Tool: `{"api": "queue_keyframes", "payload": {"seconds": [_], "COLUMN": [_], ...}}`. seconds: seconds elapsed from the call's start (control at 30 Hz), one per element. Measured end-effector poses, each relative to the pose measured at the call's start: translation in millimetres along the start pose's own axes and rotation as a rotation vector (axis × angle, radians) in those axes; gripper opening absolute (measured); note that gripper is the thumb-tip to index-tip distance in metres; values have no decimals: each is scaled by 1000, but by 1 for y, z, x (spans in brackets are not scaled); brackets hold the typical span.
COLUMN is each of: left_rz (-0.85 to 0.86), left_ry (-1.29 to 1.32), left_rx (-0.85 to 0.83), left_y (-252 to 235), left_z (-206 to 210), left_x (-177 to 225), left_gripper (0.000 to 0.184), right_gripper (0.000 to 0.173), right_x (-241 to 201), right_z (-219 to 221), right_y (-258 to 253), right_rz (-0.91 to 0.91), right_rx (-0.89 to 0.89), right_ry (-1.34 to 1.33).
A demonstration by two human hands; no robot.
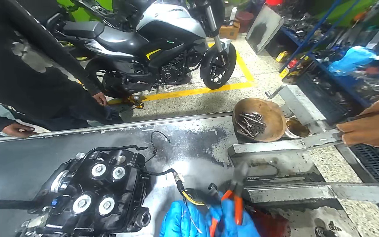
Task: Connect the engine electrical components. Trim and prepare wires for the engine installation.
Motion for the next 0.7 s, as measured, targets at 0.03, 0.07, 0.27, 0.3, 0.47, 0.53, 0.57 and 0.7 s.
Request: {"api": "queue_keyframes", "payload": {"seconds": [0.03, 0.07, 0.27, 0.3, 0.47, 0.53, 0.57, 0.7], "left_rz": [29, 71, 198, 190, 140, 152, 155, 139], "left_ry": [-9, -38, -343, -395, -493, -475, -467, -491], "left_rx": [-19, -28, 10, 0, -19, -38, -42, -41], "left_y": [-1, -4, -2, -1, 0, -1, -1, 3], "left_z": [-3, -7, -7, -8, -21, -22, -22, -24], "left_x": [1, 2, 15, 16, 20, 21, 21, 23], "left_gripper": [44, 43, 44, 44, 43, 43, 43, 46], "right_gripper": [22, 24, 42, 39, 26, 26, 31, 44], "right_x": [-6, -11, -24, -22, 20, 40, 44, 38], "right_z": [-3, -4, -10, -18, -79, -92, -91, -74], "right_y": [-7, -11, 9, 8, -38, -67, -80, -110], "right_rz": [-8, -45, -245, -258, -144, -20, 0, 34], "right_rx": [12, -41, -191, -194, -34, 34, 51, 5], "right_ry": [-82, -104, 355, 452, 1246, 1558, 1667, 1872]}}
Point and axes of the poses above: each hand's wrist, its own y-axis away from the middle knuckle, its own z-axis out of the palm, x = y × z, the point moved 6 cm from there along -y, towards the middle knuckle, and after that the axes turned 15 degrees about x, right-handed, at the moved point
